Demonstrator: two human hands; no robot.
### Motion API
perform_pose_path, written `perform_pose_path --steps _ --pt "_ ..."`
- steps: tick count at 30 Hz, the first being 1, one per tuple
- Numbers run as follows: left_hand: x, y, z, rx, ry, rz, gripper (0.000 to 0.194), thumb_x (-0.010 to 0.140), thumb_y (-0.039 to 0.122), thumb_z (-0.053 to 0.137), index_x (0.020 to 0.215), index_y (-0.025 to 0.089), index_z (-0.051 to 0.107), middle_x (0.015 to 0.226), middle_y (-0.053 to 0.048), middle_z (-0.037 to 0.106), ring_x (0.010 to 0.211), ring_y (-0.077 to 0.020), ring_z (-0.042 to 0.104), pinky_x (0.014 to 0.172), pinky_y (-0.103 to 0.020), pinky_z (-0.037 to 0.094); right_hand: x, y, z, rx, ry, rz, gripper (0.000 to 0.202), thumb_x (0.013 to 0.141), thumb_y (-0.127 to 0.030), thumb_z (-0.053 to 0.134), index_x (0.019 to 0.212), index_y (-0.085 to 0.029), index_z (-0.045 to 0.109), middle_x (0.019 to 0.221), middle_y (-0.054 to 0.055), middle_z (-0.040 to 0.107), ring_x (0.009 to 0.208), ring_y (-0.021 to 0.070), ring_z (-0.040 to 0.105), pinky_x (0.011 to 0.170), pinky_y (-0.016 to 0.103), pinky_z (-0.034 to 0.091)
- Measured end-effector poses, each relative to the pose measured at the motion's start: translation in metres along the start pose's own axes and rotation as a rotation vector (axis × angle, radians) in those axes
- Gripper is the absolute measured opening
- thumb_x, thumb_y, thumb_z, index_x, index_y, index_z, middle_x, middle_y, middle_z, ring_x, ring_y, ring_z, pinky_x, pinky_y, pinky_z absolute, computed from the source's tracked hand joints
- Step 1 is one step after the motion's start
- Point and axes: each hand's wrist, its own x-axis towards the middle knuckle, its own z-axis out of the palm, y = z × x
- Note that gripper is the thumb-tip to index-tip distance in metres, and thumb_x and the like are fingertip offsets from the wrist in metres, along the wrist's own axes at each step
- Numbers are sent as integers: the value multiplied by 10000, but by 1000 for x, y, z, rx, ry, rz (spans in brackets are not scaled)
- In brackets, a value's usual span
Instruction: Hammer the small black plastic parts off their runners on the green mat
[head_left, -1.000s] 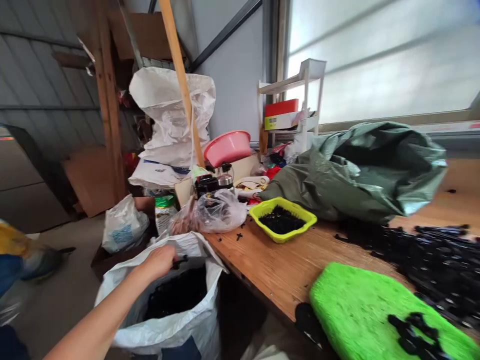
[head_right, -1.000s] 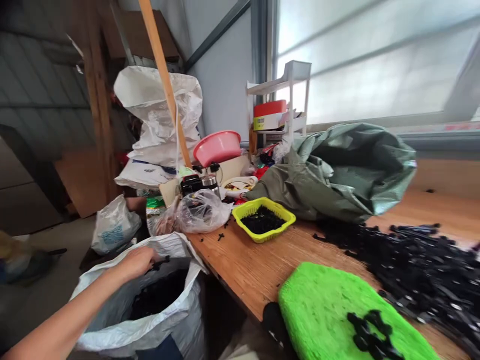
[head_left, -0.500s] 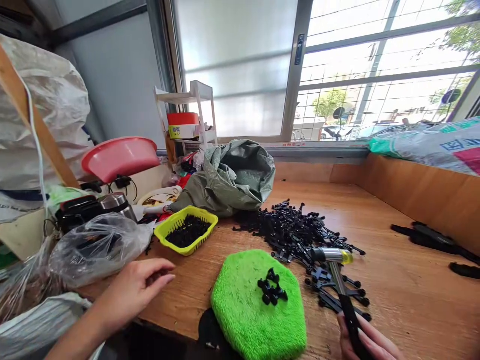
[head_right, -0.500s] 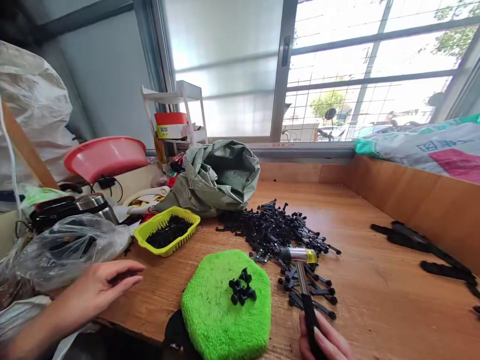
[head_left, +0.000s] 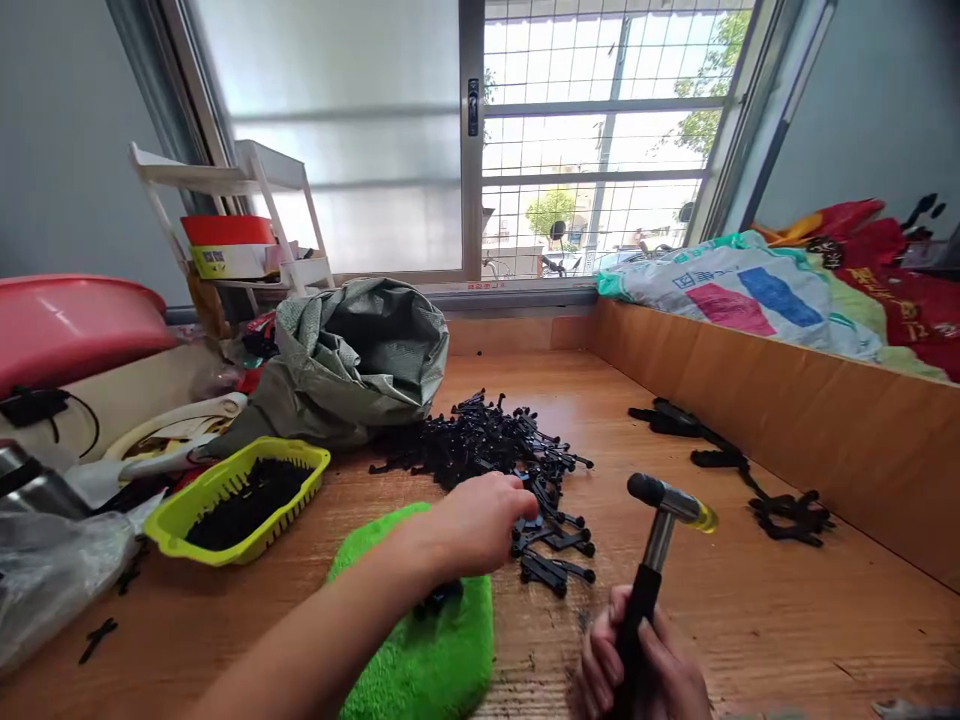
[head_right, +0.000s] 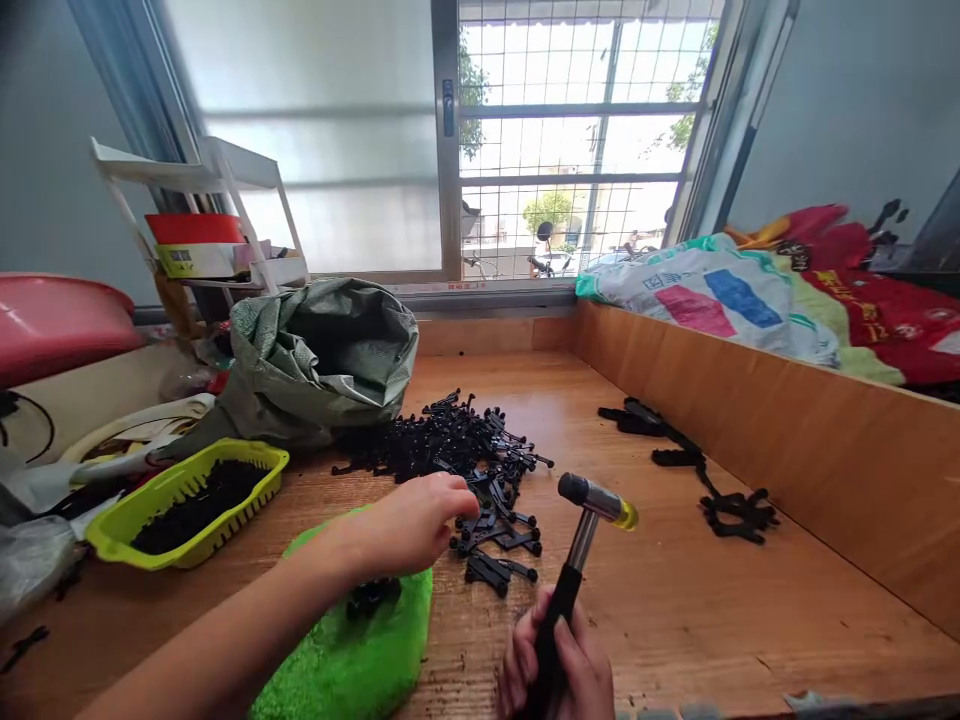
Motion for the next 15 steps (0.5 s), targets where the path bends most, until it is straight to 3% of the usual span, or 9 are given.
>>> perform_pose_path --steps 3,9,12,15 --pt "21 4 11 111 -113 163 244 641 81 537 866 159 589 881 -94 574 791 -224 536 658 -278 400 1 2 1 21 19 -24 331 772 -488 631 820 -220 443 520 -57 422 360 99 394 345 192 342" --pt "35 16 12 131 -123 149 193 651 82 503 816 159 564 814 -82 588 755 -212 554 629 -266 411 -2 2 8 45 43 -25 330 788 -493 611 811 -219 429 512 -62 415 351 93 375 339 182 329" --pt "34 21 22 208 -205 162 134 631 166 595 762 147 578 749 -99 595 691 -235 569 586 -284 413 -3 2 8 46 50 -8 324 791 -492 608 831 -223 431 520 -60 420 363 97 380 345 184 334" --pt "33 23 35 233 -188 117 105 636 142 603 739 138 587 696 -103 597 634 -232 574 547 -277 400 -3 2 4 49 33 18 338 768 -491 631 826 -222 433 513 -59 423 364 103 388 343 193 341"
